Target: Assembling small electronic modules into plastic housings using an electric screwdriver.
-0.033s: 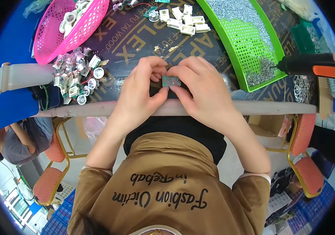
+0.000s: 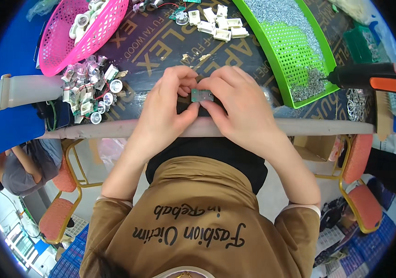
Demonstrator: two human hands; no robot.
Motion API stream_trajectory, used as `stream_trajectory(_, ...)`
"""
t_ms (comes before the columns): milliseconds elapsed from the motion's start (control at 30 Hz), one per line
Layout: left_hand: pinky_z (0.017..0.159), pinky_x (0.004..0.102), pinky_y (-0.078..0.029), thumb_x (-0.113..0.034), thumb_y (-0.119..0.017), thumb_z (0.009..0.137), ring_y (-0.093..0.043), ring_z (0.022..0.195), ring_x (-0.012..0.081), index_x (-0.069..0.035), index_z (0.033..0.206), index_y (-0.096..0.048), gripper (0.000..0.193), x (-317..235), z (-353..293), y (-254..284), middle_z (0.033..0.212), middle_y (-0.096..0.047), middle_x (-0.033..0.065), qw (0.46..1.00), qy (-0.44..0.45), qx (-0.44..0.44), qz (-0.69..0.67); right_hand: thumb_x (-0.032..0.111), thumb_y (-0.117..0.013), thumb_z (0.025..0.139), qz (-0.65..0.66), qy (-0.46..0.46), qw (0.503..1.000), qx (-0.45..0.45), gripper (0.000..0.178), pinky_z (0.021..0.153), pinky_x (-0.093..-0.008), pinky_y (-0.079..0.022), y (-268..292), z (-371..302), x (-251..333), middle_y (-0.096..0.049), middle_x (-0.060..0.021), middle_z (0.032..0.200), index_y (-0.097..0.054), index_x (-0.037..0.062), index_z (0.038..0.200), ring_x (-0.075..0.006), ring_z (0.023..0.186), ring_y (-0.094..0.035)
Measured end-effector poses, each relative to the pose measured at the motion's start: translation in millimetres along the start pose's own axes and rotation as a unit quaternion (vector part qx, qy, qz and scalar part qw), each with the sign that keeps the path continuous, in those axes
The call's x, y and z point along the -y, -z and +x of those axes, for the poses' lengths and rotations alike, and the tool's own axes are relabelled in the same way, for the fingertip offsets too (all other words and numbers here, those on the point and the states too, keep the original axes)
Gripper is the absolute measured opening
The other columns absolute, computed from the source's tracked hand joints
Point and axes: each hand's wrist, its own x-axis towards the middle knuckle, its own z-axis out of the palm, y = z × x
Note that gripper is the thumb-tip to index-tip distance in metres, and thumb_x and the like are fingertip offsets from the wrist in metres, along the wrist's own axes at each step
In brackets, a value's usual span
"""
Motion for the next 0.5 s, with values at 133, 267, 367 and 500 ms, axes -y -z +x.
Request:
stream_trajectory(133,0.080,0.0344,-0.051,0.006,-0.067,0.074,-0.062,0.088,0.0254,-0.002,0.118,-0.047,0.049,-1,-3,2,0.101,-0.062,0.0138,1.000,-0.008,-0.004,0.006,0.002,-0.070,0.073,-0.012,-0.016,0.999,0.028,0.024,0.075,-0.0402,-0.047,3,2,5,-0.058,-0.0103,0.090,-0.063,0.0039,0.096,-0.0313,0.087,-0.056)
stream_trajectory(267,0.080,0.0347,-0.051,0.006,-0.067,0.073,-0.061,0.087,0.0260,-0.002,0.118,-0.046,0.050,0,0,2,0.101,-0.061,0.0147,1.000,-0.009,0.003,0.009,0.002,-0.070,0.073,-0.006,-0.027,0.999,0.038,0.022,0.075,-0.0402,-0.047,7,9,5,-0.058,-0.0102,0.088,-0.064,0.0029,0.093,-0.0312,0.086,-0.056)
stream_trajectory(367,0.079,0.0347,-0.051,0.006,-0.067,0.073,-0.061,0.087,0.0259,-0.002,0.117,-0.047,0.049,0,1,2,0.100,-0.061,0.0147,1.000,-0.001,0.001,-0.003,0.001,-0.070,0.073,-0.002,-0.028,0.998,0.048,0.021,0.075,-0.0401,-0.047,10,11,5,-0.058,-0.0105,0.088,-0.065,0.0021,0.093,-0.0314,0.086,-0.056)
stream_trajectory(500,0.080,0.0348,-0.051,0.006,-0.068,0.072,-0.061,0.087,0.0257,-0.002,0.117,-0.047,0.049,-1,0,1,0.098,-0.061,0.0138,1.000,0.000,-0.003,-0.010,0.000,-0.069,0.073,-0.007,-0.015,0.998,0.057,0.021,0.075,-0.0401,-0.047,11,12,6,-0.058,-0.0105,0.088,-0.065,0.0019,0.093,-0.0317,0.087,-0.056)
